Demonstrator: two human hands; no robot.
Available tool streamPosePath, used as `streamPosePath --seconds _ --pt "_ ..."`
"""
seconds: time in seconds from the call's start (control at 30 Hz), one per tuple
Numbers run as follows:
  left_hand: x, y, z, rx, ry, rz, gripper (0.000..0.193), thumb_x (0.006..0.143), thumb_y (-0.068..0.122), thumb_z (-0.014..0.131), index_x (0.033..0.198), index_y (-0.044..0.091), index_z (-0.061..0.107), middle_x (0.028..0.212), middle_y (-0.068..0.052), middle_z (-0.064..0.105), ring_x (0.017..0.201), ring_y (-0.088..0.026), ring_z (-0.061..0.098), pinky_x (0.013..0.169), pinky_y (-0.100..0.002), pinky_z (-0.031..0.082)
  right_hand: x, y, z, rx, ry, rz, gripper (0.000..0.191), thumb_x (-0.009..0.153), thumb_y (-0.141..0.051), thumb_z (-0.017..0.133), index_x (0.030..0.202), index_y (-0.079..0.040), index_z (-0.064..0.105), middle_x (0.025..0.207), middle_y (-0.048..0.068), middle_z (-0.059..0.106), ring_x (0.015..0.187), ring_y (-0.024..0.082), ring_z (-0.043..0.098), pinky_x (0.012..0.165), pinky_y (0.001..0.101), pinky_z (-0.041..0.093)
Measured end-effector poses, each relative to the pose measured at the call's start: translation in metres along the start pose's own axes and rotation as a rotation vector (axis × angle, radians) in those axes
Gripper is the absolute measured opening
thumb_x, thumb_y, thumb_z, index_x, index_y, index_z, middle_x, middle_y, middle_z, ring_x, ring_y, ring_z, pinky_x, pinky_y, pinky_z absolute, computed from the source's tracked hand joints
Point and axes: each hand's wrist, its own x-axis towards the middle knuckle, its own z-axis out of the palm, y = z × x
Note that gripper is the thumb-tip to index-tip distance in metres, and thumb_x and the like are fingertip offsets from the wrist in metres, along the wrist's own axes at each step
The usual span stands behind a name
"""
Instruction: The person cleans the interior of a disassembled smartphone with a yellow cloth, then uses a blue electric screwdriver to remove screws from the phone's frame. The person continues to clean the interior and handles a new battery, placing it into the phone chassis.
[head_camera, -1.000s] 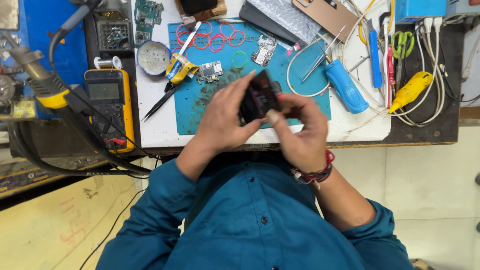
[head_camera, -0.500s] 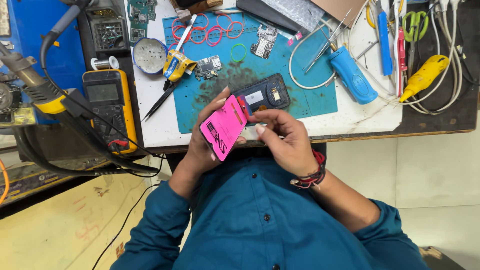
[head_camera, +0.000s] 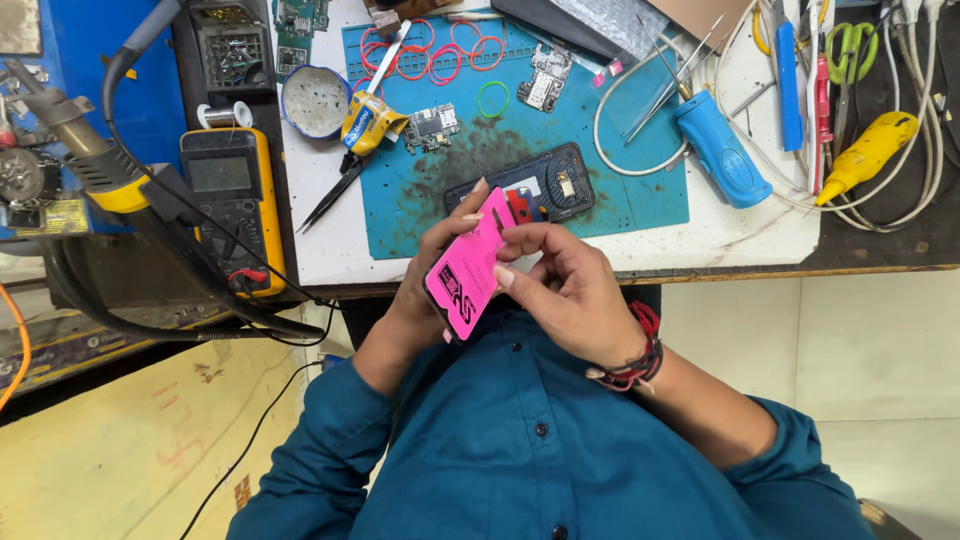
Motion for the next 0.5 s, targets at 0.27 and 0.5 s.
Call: streamPosePath --seconds 0.27,0.5 --pt "0.010 -0.005 0.008 -0.119 0.029 0.073 0.073 0.092 0.008 0.082 0.150 0.017 0.039 0.170 -0.026 0.032 0.155 -0.039 0.038 0.125 -0.048 0.043 -0.011 -0.019 0.008 -0.436 0.149 0.076 0.050 0.088 -0.018 0.086 0.131 -0.005 0.065 0.082 0.007 0.069 0.059 0.005 0.053 0.052 0.0220 0.042" --pt "0.019 0.013 0.011 0.302 0.067 0.185 0.077 0.093 0.012 0.085 0.149 0.013 0.032 0.159 -0.027 0.042 0.146 -0.046 0.053 0.113 -0.048 0.059 -0.006 -0.026 0.007 -0.366 0.118 -0.107 0.054 0.087 -0.019 0.082 0.133 -0.002 0.058 0.101 0.003 0.065 0.066 0.003 0.058 0.054 0.0203 0.046"
